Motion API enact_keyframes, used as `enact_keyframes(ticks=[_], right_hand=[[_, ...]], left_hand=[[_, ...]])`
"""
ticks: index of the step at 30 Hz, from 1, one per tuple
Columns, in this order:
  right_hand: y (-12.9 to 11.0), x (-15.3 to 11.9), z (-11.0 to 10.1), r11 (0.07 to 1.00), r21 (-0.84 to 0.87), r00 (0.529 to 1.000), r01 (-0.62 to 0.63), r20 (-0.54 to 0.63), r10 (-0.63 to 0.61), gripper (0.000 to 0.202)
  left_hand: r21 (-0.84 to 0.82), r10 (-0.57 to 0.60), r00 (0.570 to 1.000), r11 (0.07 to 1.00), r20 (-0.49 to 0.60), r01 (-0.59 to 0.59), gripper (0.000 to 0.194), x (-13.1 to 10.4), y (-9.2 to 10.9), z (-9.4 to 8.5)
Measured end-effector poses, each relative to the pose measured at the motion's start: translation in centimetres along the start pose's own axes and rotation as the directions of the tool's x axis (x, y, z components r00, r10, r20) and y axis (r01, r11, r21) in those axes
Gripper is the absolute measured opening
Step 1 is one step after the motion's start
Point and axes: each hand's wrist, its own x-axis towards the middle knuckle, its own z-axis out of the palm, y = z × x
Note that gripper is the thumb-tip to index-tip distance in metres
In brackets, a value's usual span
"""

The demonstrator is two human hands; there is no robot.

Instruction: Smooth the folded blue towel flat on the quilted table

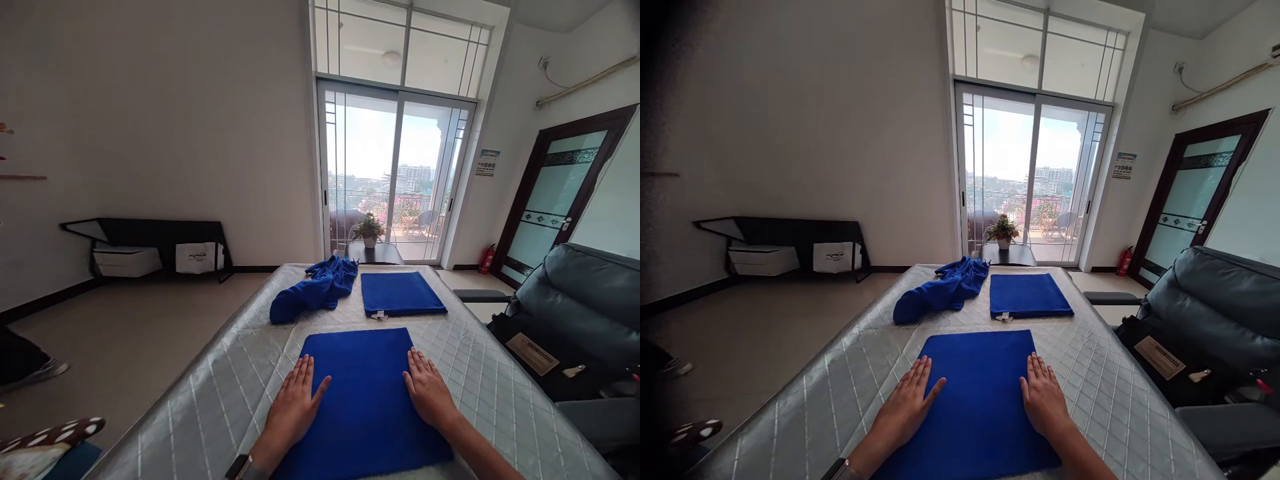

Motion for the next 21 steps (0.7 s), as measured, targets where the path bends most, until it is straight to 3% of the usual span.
enact_keyframes(ticks=[8, 15, 18, 21], right_hand=[[0.0, -2.2, 0.1, 0.997, 0.072, 0.999, -0.009, 0.033, 0.006, 0.068], [-0.2, -2.1, -0.6, 0.996, 0.083, 0.999, -0.022, 0.041, 0.019, 0.067], [-0.3, -2.1, -0.7, 0.997, 0.068, 0.998, -0.031, 0.065, 0.027, 0.066], [-0.3, -2.0, -0.8, 0.997, 0.072, 0.997, -0.030, 0.069, 0.025, 0.065]], left_hand=[[0.025, -0.045, 0.989, 0.999, 0.141, 0.042, 0.084, -0.1, 1.0, -1.8], [0.042, -0.075, 0.994, 0.996, 0.082, 0.072, 0.078, 0.0, 1.2, -2.4], [0.034, -0.011, 0.997, 0.999, 0.077, 0.009, 0.074, -0.4, 4.3, -3.2], [-0.033, 0.203, 0.968, 0.979, 0.146, -0.201, 0.069, -0.9, 10.0, -3.6]])
